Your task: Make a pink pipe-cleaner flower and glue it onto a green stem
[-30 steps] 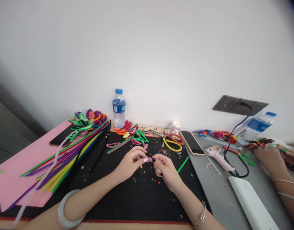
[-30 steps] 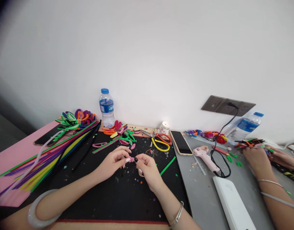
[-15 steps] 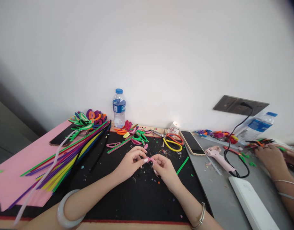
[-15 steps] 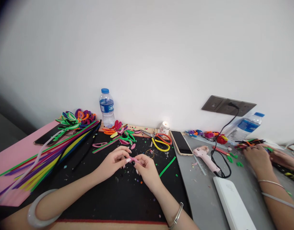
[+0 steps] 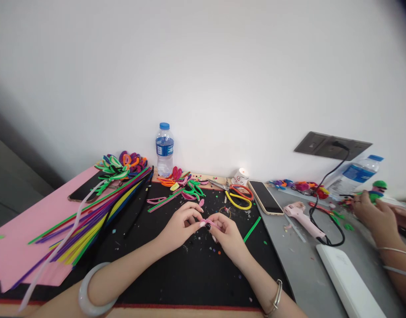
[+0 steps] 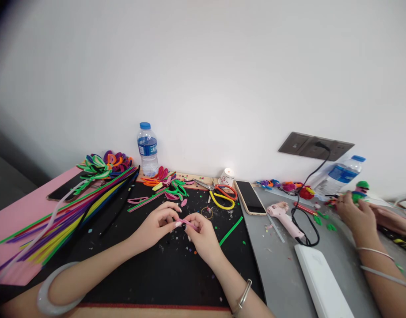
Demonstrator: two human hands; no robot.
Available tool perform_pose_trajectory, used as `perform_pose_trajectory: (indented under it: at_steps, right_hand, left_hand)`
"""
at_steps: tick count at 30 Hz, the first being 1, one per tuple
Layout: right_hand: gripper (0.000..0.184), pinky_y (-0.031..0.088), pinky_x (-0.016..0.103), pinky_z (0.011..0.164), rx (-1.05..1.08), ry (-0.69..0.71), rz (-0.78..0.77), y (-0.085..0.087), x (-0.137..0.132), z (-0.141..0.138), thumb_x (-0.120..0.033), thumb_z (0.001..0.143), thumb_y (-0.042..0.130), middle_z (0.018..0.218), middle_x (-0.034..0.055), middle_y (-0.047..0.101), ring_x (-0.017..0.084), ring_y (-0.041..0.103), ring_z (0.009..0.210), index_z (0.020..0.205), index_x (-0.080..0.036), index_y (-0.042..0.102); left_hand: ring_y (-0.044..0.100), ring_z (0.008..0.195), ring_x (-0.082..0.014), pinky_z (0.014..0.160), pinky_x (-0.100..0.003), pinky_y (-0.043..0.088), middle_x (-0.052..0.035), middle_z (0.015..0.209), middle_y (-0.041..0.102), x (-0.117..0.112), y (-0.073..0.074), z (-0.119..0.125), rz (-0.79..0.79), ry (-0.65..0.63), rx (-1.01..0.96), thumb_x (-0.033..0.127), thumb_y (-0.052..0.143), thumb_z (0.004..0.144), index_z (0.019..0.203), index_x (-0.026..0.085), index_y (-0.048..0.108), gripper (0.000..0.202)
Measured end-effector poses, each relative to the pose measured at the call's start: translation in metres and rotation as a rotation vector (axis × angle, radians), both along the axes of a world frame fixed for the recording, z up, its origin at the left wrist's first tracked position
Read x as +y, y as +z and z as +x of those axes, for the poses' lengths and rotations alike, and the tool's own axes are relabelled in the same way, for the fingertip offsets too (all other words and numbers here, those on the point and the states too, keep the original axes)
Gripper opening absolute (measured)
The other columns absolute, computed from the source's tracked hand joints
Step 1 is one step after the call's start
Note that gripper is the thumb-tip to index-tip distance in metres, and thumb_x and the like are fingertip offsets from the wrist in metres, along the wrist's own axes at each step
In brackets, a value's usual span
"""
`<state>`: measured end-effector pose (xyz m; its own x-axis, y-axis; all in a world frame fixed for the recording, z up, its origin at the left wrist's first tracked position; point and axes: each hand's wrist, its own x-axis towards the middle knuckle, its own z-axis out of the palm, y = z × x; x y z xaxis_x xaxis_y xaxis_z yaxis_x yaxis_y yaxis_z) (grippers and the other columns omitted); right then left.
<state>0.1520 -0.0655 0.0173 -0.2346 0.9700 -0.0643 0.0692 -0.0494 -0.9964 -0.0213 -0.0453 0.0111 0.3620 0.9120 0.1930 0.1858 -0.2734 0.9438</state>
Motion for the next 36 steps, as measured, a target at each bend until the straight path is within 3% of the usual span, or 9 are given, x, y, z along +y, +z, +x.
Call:
perform_pose_trajectory:
  at_steps: [36]
  right_hand:
    - [0.018, 0.022, 0.020, 0.042, 0.067, 0.019, -0.079, 0.0050, -0.0009, -0.0001, -0.030, 0.073, 0.062, 0.052, -0.0084, 0.040, 0.006, 0.031, 0.043, 0.083, -0.017, 0.057]
  left_hand:
    - [0.051, 0.063, -0.0087, 0.056, -0.022, 0.044, -0.0049, 0.103, 0.053, 0.0002, 0.0029, -0.0012, 0.017, 0.041, 0.013, 0.029, 0.059, 0.079, 0.074, 0.016, 0.062, 0.014]
